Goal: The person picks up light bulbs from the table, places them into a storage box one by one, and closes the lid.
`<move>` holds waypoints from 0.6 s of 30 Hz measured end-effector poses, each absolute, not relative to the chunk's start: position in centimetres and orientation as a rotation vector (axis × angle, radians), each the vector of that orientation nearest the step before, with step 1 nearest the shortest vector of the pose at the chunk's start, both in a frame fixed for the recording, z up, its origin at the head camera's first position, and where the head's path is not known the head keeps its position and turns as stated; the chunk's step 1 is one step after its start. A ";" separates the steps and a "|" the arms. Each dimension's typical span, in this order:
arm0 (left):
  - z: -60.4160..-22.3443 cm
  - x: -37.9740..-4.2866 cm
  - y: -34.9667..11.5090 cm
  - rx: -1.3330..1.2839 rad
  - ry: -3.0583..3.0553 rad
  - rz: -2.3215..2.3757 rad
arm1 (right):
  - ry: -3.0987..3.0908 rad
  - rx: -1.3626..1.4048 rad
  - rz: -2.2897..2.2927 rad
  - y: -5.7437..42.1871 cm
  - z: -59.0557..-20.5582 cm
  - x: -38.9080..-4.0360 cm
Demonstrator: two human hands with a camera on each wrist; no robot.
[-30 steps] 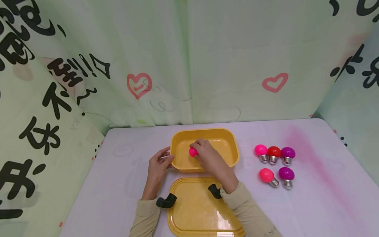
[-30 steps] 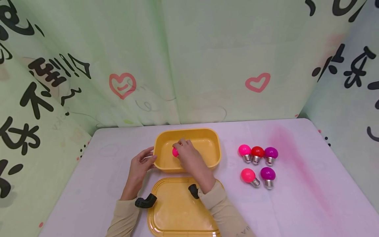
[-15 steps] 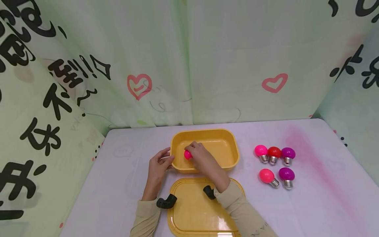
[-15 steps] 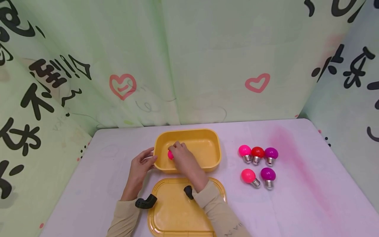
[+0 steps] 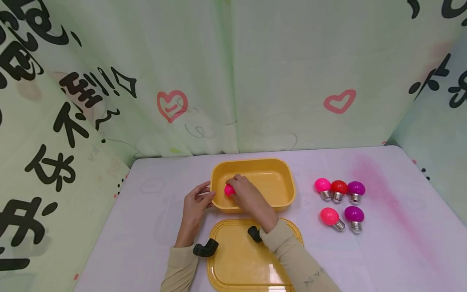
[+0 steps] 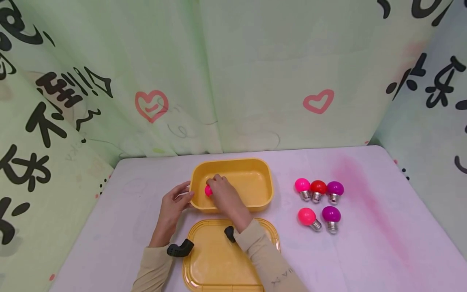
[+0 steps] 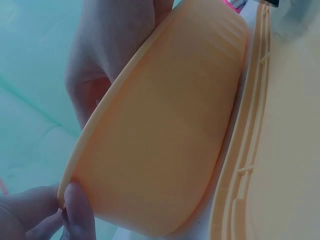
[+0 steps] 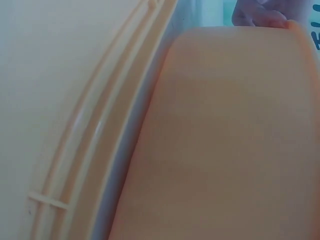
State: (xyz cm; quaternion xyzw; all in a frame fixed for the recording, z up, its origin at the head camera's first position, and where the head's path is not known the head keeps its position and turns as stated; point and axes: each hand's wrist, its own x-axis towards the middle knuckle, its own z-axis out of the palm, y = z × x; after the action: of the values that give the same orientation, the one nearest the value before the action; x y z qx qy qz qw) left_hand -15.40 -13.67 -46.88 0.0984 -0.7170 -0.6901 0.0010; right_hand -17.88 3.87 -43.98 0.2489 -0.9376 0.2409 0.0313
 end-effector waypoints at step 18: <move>-46.8 -15.4 -13.7 0.296 -2.272 -2.153 | -2.945 0.724 0.727 3.9 -43.8 -18.1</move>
State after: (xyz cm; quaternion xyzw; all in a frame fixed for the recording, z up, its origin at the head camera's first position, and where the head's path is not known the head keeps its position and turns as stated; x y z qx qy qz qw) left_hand -15.36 -13.69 -46.83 0.0941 -0.7225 -0.6849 -0.0011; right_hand -18.11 3.88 -43.85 0.2322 -0.9443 0.2330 0.0113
